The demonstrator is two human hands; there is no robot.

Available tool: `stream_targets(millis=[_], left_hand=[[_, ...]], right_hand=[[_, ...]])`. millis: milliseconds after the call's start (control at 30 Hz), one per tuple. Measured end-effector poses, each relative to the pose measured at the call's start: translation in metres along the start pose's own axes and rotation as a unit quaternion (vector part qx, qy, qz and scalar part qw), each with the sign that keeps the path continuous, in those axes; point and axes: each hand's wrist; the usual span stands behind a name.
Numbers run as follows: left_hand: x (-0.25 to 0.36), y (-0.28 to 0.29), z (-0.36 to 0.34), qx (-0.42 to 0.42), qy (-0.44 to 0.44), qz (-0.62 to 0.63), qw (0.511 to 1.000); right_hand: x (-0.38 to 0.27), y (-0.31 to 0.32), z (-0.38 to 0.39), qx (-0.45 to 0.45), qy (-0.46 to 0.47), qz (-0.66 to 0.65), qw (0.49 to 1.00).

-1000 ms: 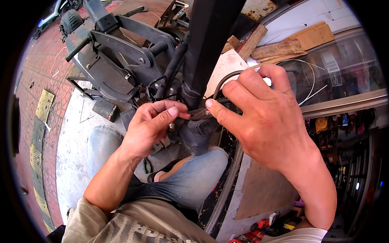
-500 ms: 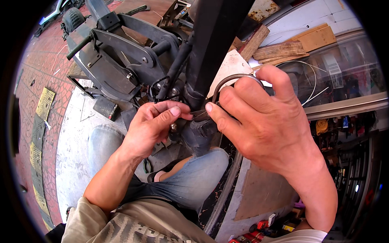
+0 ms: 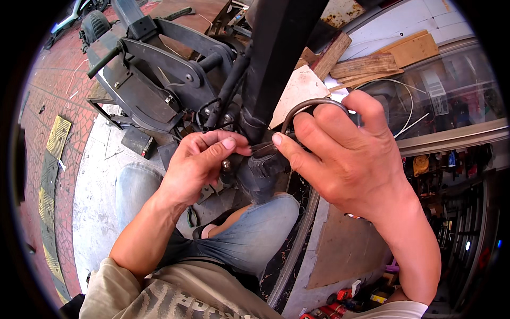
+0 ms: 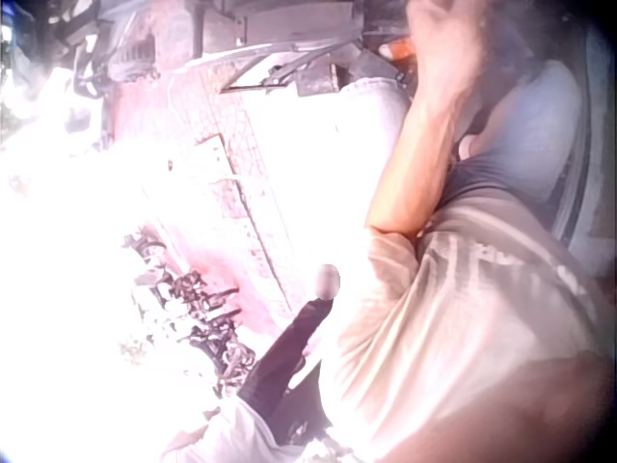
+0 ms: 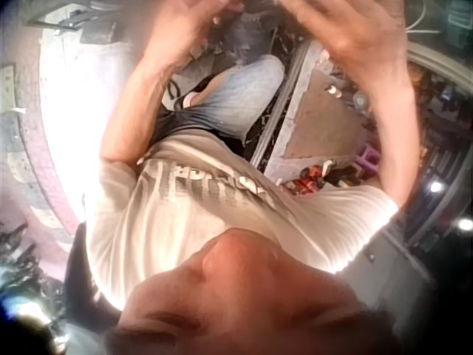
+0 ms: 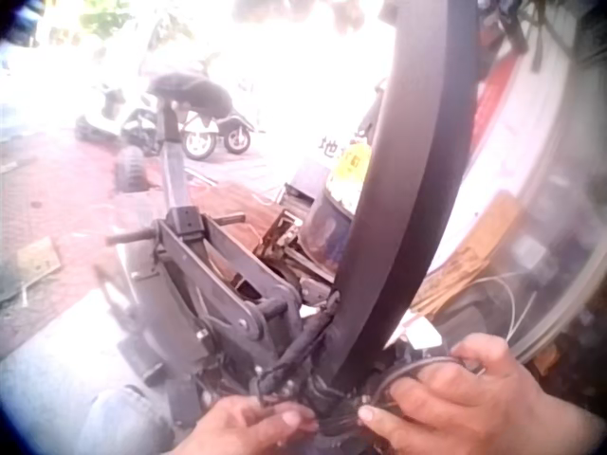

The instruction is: The person sits on the floor and uses red pliers to cut and remove zip ties securing wires on a scooter. They then use their hands to pull the wires and zip ties away from the scooter's frame.

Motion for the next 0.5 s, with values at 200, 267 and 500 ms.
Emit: stream_targets(millis=[200,267,500], left_hand=[[0.001,-0.001,0.001,0.000,-0.002,0.002,1.000],[0.001,-0.001,0.002,0.001,0.000,-0.001,1.000],[-0.001,0.000,0.000,-0.004,-0.005,0.001,1.000]], right_hand=[[0.013,-0.009,0.010,0.007,0.004,-0.011,1.000],[0.016,-0.011,0.012,0.003,0.005,-0.015,1.000],[0.013,-0.014,0.016,0.026,0.012,0.004,1.000]])
Point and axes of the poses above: each hand's wrist, its own z-axis away from the middle knuckle, its own y-axis out of the back of the hand, x = y × z, and after that the axes turned 1 degree about x, right-handed
